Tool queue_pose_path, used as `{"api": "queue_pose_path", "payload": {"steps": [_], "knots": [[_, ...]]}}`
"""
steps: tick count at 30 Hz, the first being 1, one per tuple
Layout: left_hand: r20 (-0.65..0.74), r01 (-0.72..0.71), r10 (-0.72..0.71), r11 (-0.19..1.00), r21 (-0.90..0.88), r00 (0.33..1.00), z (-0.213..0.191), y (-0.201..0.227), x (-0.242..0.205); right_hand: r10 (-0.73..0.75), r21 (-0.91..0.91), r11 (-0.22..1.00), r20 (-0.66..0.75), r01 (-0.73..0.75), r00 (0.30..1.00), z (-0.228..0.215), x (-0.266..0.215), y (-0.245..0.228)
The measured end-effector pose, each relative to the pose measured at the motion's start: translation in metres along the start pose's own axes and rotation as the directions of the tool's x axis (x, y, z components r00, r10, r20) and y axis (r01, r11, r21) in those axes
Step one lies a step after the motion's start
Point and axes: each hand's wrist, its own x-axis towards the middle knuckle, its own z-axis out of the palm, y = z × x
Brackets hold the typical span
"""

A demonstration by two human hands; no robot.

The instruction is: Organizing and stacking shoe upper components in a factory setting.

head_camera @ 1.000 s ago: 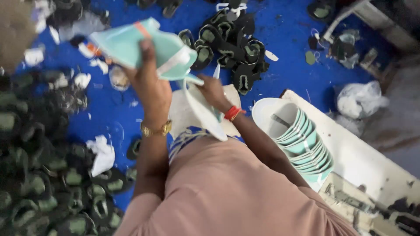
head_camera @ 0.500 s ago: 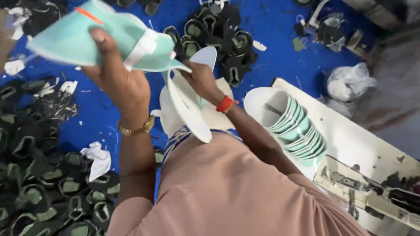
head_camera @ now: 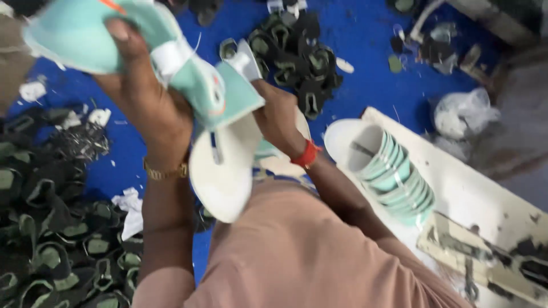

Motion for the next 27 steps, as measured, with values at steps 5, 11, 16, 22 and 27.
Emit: {"api": "queue_pose_path", "payload": {"steps": [5,11,16,22,27], "knots": [[0.174,0.032,-0.061,0.987,0.160,0.983,-0.036,0.010,-0.001,0.309,-0.108,0.949,0.143,-0.296,0.940,0.077,-0.073,0.108],[0.222,-0.099,-0.052,0.781,0.617,0.974,-0.047,-0.029,0.006,0.362,-0.163,0.916,-0.053,-0.366,0.931,0.062,-0.048,0.115],[0.214,0.583,-0.579,0.583,-0.566,0.787,0.011,0.039,-0.063,0.082,-0.160,0.977,-0.343,-0.144,0.936,0.003,0.001,0.100],[0.386,0.713,-0.605,0.521,-0.470,0.696,0.071,0.031,-0.136,0.033,-0.210,0.973,-0.275,-0.093,0.961,-0.028,0.015,0.035],[0.392,0.729,-0.615,0.574,-0.374,0.684,0.069,0.015,-0.115,-0.011,-0.299,0.951,-0.289,-0.079,0.957,-0.037,0.016,0.069]]}}
